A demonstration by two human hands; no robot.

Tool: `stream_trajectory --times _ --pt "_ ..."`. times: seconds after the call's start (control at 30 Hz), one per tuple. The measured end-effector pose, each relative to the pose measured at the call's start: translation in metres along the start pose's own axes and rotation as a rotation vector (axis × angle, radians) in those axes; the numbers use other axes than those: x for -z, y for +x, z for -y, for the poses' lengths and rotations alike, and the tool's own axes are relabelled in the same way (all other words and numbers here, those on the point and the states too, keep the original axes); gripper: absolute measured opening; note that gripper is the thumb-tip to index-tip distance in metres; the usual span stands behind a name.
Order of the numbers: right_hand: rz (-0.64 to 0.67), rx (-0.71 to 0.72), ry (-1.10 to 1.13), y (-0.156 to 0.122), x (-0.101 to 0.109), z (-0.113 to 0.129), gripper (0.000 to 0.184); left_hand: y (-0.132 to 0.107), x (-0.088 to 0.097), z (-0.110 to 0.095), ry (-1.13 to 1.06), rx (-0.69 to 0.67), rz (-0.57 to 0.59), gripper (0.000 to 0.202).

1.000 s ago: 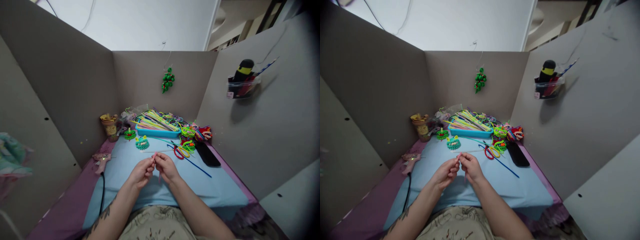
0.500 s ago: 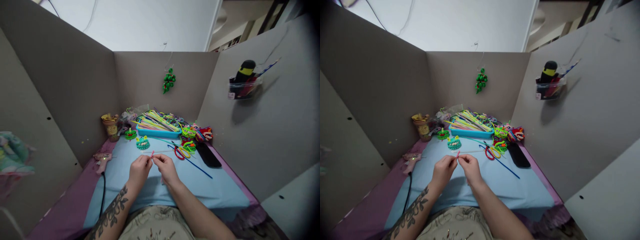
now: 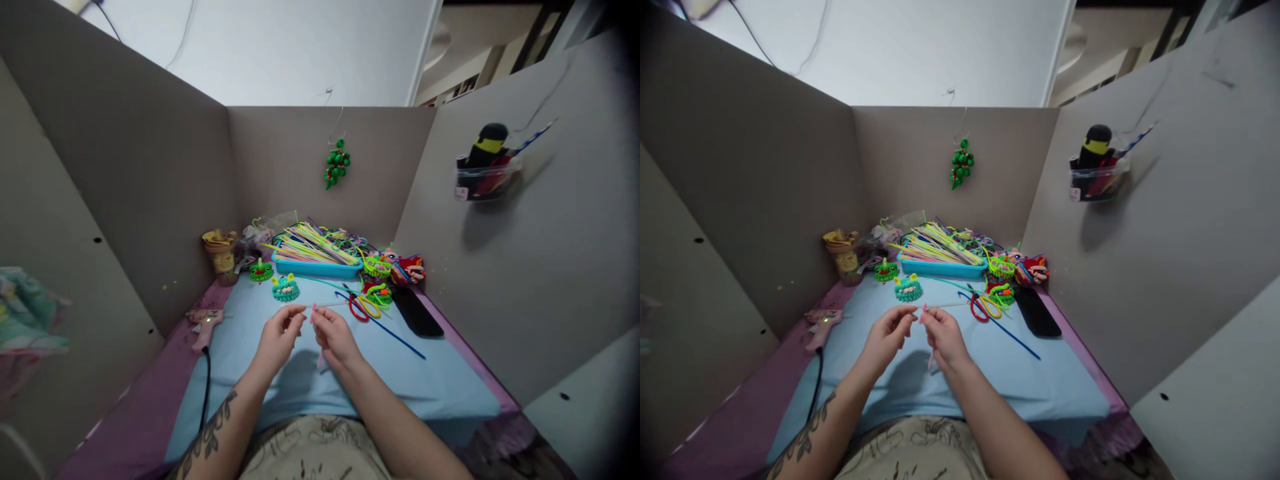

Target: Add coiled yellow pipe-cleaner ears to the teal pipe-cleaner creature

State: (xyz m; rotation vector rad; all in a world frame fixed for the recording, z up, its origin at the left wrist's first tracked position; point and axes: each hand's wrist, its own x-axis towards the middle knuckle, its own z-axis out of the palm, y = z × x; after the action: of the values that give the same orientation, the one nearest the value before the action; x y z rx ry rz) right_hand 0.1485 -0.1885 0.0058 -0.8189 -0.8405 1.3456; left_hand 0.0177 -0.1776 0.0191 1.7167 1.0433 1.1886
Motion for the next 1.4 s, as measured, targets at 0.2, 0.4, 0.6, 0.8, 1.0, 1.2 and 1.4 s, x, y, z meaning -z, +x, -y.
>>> stream_trajectory --times 0.2,0.4,0.6,0.8,1.0,1.2,1.4 --pt "0.299 -0.327 0.143 0.001 0.010 0.001 0.024 0.009 0.020 -0.003 0.144 -0.435 0.144 0.022" --pt "0.312 -0.323 0.090 -0.001 0.008 0.008 0.024 0.011 0.028 0.000 0.246 -0.495 0.090 0.011" --pt "0.147 0.019 -0.204 0.001 0.004 0.007 0.024 0.009 0.023 0.009 0.379 -0.467 -0.078 0.011" --pt "0.110 0.203 -0.337 0.003 0.003 0.007 0.019 0.004 0.017 0.002 0.315 -0.325 -0.041 0.017" --pt "0.085 0.224 -0.300 0.001 0.001 0.013 0.015 -0.001 0.005 -0.011 -0.167 0.107 0.072 0.030" --pt "0.175 0.174 -0.238 0.001 0.004 0.020 0.019 -0.004 0.002 -0.019 -0.613 0.406 0.263 0.031" --pt "0.258 0.151 -0.250 0.001 0.008 0.023 0.020 -0.007 0.006 -0.026 -0.849 0.587 0.465 0.034"
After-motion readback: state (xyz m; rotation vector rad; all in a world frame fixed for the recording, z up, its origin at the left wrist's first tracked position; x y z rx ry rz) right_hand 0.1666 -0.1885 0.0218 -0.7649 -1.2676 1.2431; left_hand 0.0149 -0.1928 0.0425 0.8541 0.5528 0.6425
